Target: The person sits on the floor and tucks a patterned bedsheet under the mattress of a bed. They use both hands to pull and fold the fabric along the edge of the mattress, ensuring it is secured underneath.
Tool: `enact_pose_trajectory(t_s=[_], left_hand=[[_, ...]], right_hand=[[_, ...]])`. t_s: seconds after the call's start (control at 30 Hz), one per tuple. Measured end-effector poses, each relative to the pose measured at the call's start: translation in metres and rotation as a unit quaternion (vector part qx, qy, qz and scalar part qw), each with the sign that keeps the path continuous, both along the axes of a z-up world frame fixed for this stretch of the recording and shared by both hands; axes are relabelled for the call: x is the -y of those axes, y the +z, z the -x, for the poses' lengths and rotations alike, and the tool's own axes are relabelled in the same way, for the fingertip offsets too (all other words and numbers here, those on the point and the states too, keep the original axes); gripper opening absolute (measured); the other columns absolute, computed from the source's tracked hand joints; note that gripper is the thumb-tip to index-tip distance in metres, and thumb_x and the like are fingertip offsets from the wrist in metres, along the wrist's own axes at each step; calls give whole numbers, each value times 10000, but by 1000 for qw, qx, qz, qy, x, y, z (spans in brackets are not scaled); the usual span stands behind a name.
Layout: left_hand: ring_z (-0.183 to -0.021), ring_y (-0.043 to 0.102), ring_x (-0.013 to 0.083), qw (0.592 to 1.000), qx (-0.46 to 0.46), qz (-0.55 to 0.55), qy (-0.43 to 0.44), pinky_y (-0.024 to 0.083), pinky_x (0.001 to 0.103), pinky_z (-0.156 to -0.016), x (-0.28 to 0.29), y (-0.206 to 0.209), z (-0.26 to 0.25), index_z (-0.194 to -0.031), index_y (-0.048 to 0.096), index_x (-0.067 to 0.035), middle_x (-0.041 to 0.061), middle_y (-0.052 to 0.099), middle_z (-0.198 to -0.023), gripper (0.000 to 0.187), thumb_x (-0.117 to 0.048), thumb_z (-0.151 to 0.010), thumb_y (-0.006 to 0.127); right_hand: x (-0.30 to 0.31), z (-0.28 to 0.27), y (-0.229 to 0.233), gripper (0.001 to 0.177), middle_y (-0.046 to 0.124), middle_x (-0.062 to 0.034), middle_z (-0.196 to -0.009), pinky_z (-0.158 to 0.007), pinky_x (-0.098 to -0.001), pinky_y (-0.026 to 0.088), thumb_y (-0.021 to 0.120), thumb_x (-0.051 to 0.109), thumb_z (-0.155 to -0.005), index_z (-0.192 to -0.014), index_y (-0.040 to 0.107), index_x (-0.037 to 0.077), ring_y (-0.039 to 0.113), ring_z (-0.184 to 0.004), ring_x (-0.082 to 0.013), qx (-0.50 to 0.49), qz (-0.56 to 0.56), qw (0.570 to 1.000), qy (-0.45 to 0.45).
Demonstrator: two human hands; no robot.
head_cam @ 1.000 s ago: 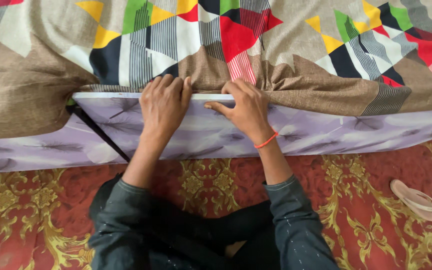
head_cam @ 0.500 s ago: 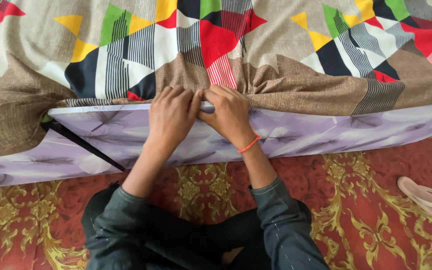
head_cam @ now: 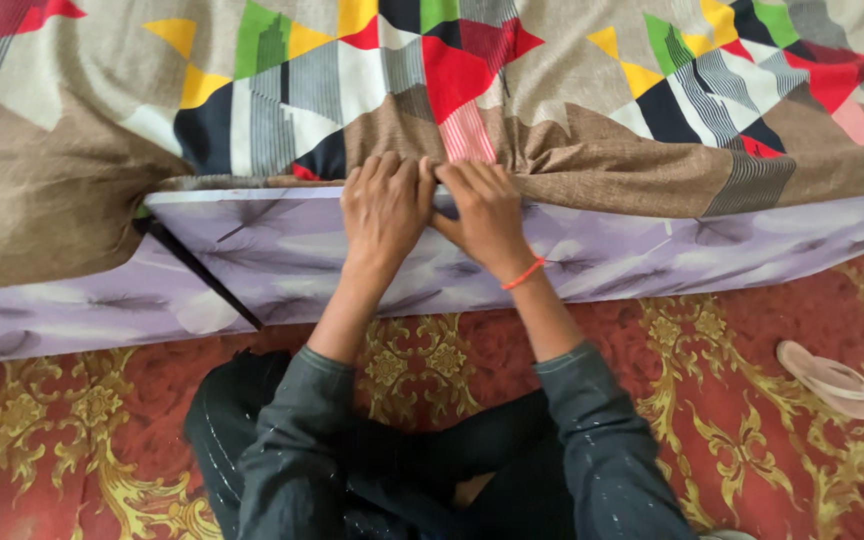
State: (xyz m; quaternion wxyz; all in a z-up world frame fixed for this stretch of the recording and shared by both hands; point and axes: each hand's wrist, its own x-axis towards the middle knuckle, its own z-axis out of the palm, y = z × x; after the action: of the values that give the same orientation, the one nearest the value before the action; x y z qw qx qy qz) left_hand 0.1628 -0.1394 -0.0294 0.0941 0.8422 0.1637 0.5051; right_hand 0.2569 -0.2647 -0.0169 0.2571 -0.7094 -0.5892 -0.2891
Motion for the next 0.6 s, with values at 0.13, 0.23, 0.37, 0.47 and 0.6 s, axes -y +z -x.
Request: enact_pose_trajectory(t_s=[0.13,0.23,0.37,0.47,0.6], left_hand=[[-806,637,261,1000,12,10,-11,479,408,-750,-4,-4,-2,-789,689,-96,70,642,-819,287,-272,-1009,631],[-805,640,263,999,19,19,-19,480,407,-747,-5,-6,-2,-793,688,-95,73,643,-813,281,-272,-1003,629],[-795,639,265,999,14,31,-22,484,408,-751,-5,-8,-3,-789,679,-90,73,646,-811,280,-266,-1002,631],[-813,647,263,999,14,30,-32,490,410,-764,-6,-8,-2,-793,676,-87,73,645,-810,276,-260,-1004,636],[-859,642,284,994,-2,8,-106,486,425,-759,-16,-5,14,-840,692,-79,88,651,-839,250,-260,-1006,647]], right_hand=[[31,1,3,393,655,-54,-1118,-966,-426,446,820,382,-884,-1136,701,105,625,-1059,-278,14,-37,998,-46],[38,2,7,431,657,-55,-1057,-907,-433,444,783,482,-899,-1073,707,95,622,-1006,-296,24,-18,996,-86],[25,-11,12,514,649,-92,-938,-831,-435,469,702,575,-960,-947,693,61,625,-912,-314,-5,82,993,-83],[17,-19,9,560,667,-70,-911,-761,-429,479,624,623,-984,-904,694,74,633,-873,-310,-54,75,993,-76],[15,-18,-8,497,613,-58,-865,-770,-440,446,626,546,-1037,-850,659,87,591,-849,-295,-10,-9,996,-86]])
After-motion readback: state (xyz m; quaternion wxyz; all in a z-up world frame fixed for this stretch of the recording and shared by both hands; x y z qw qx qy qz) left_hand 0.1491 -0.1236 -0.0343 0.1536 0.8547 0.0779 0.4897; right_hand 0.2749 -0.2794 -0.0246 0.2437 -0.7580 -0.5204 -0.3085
